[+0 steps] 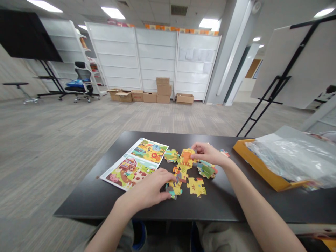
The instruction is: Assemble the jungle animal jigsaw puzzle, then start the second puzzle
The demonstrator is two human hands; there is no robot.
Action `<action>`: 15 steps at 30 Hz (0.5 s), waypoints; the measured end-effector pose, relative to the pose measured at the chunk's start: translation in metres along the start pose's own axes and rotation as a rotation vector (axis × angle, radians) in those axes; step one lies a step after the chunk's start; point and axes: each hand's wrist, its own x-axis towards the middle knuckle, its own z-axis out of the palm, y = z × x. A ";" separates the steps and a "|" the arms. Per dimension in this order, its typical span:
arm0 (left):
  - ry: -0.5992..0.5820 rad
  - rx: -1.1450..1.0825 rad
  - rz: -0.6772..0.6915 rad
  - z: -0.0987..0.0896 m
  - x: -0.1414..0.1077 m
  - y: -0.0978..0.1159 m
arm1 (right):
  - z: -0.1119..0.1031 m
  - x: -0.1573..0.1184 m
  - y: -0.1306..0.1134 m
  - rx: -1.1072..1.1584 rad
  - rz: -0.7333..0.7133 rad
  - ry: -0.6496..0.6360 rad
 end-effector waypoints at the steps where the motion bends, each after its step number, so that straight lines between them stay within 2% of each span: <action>1: 0.011 -0.014 -0.003 -0.001 -0.002 0.000 | 0.002 -0.001 -0.003 0.033 -0.013 -0.063; 3: 0.034 -0.034 -0.021 -0.004 -0.005 -0.001 | 0.007 -0.002 -0.007 0.062 -0.033 -0.153; 7: 0.032 -0.036 -0.079 -0.007 -0.009 -0.004 | 0.017 -0.001 -0.011 0.048 -0.043 -0.232; 15: 0.043 -0.049 -0.176 0.004 -0.002 -0.008 | 0.040 0.002 -0.015 0.049 -0.016 -0.307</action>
